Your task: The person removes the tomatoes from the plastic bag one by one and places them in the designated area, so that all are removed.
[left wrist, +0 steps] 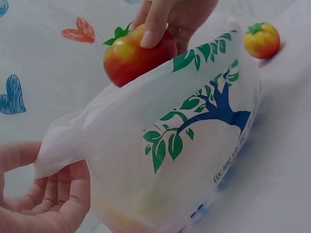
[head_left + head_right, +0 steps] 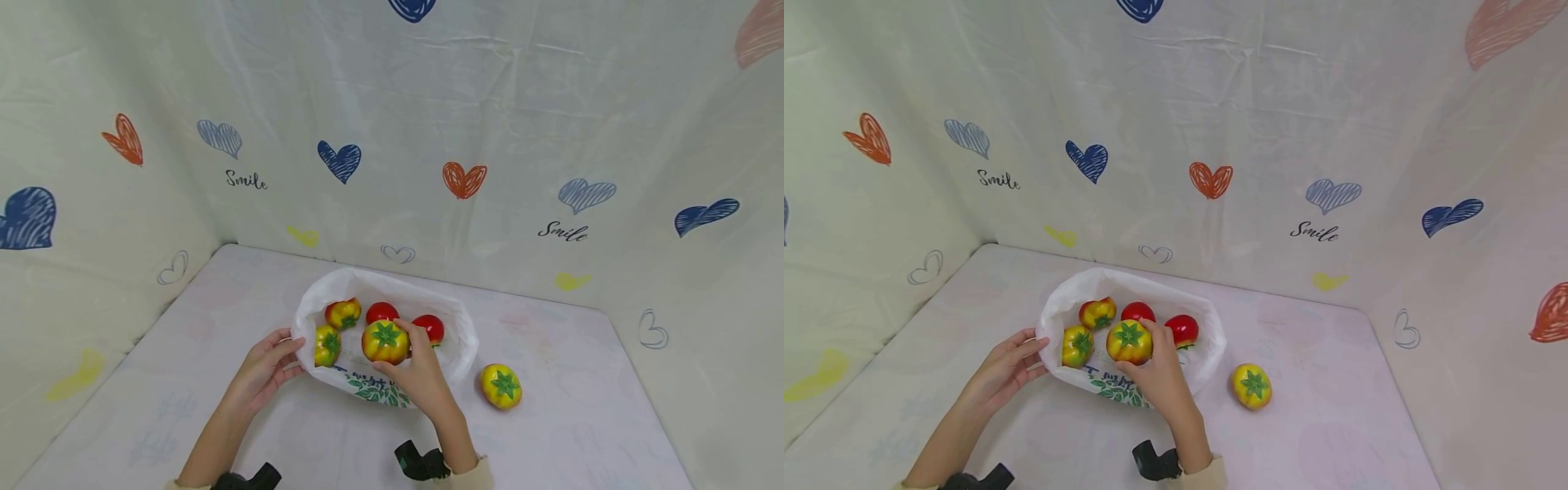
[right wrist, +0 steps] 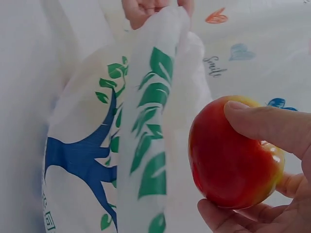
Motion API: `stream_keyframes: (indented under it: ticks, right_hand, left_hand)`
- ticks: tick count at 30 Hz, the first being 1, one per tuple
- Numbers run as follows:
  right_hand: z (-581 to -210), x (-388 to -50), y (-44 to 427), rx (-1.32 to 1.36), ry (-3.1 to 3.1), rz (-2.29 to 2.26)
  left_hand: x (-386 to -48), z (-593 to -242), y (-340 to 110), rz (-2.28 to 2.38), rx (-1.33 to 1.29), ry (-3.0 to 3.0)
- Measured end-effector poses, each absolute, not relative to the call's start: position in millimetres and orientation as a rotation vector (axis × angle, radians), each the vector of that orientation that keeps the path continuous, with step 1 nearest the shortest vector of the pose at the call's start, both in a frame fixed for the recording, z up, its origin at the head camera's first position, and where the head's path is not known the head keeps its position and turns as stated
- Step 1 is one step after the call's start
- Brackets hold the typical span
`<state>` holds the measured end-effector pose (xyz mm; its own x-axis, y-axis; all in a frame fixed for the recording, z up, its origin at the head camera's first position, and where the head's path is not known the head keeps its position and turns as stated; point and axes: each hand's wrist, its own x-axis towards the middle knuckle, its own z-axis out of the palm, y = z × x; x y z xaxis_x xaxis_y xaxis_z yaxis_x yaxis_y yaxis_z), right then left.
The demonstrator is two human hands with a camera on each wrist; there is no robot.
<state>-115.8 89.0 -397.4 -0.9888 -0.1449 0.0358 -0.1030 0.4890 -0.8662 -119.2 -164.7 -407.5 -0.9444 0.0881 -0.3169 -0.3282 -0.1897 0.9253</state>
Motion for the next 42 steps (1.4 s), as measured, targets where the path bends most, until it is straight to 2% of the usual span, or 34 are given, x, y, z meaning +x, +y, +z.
stream_keyframes:
  ticks: [13, 42]
  right_hand:
    - [-384, -100, 111, -0.285, 2.743, -1.610]
    - [-375, -81, 162, -0.024, 2.928, -1.496]
  left_hand:
    - [-119, -410, -167, 2.239, -0.232, 1.792]
    - [-121, -410, -165, 2.213, -0.289, 1.813]
